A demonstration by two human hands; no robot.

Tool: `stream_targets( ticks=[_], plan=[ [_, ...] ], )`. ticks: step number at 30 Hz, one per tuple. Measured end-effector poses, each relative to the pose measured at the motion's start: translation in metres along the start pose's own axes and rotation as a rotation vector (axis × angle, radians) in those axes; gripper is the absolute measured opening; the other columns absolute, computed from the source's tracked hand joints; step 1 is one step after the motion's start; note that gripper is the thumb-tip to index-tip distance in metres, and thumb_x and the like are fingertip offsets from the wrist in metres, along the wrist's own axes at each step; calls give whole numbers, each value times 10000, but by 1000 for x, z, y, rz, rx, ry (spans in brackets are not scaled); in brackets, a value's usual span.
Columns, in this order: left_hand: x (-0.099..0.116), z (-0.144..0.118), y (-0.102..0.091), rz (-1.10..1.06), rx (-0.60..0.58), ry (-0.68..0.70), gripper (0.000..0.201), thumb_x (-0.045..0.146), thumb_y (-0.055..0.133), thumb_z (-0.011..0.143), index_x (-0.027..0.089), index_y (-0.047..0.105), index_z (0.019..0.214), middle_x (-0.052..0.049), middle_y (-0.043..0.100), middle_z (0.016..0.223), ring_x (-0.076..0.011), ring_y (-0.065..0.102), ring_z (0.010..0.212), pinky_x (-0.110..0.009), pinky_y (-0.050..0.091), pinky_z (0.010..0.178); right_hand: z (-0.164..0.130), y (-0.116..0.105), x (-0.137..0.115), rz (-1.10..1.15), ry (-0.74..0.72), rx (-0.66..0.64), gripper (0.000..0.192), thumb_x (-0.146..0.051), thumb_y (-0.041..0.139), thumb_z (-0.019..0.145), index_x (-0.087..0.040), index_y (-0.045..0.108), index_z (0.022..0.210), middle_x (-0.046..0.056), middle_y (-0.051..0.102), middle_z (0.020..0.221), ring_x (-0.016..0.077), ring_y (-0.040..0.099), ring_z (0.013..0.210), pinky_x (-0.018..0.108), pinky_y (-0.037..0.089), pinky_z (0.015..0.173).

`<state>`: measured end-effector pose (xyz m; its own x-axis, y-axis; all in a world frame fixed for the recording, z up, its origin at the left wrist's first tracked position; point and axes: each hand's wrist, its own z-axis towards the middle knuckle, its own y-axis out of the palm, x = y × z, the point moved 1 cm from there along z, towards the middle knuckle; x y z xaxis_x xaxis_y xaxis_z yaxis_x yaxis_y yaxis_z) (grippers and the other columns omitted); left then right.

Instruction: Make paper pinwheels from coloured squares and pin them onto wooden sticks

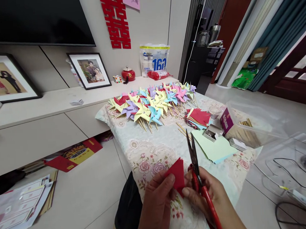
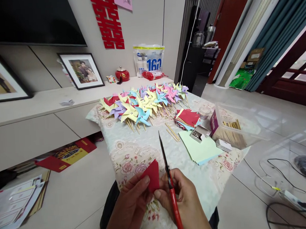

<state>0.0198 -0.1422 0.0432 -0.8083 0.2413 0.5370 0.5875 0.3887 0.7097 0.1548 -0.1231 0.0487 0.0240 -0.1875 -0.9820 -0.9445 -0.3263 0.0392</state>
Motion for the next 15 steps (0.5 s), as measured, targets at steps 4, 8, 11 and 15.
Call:
stream_targets(
  ticks=[4, 8, 11, 15],
  plan=[
    [0, 1, -5, 91, -45, 15, 209, 292, 836, 676, 186, 768, 843, -24, 723, 744, -136, 615, 639, -238, 481, 588, 6, -1, 1, 67, 35, 41, 315, -300, 842, 708, -214, 559, 815, -45, 519, 734, 123, 453, 645, 227, 401, 589],
    [13, 6, -25, 292, -76, 185, 260, 350, 678, 860, 251, 748, 1090, -58, 740, 1048, -167, 654, 885, -260, 512, 749, 8, -8, -1, 171, 103, -34, 259, -316, 805, 712, -188, 621, 842, -4, 582, 785, 144, 513, 692, 252, 425, 642],
    [26, 8, -35, 676, -222, 489, 287, 265, 634, 896, 314, 726, 1163, -68, 640, 1297, -235, 563, 1204, -340, 469, 972, 7, -11, 1, 264, 189, -79, 256, -324, 806, 677, -176, 648, 813, 9, 597, 765, 155, 546, 685, 263, 450, 653],
    [33, 9, -36, 958, -360, 736, 254, 188, 592, 910, 315, 760, 1052, -75, 595, 1316, -238, 563, 1196, -379, 457, 1007, 7, -8, 6, 380, 238, -125, 317, -318, 840, 612, -168, 651, 816, -1, 596, 740, 140, 542, 644, 259, 457, 630]
  ],
)
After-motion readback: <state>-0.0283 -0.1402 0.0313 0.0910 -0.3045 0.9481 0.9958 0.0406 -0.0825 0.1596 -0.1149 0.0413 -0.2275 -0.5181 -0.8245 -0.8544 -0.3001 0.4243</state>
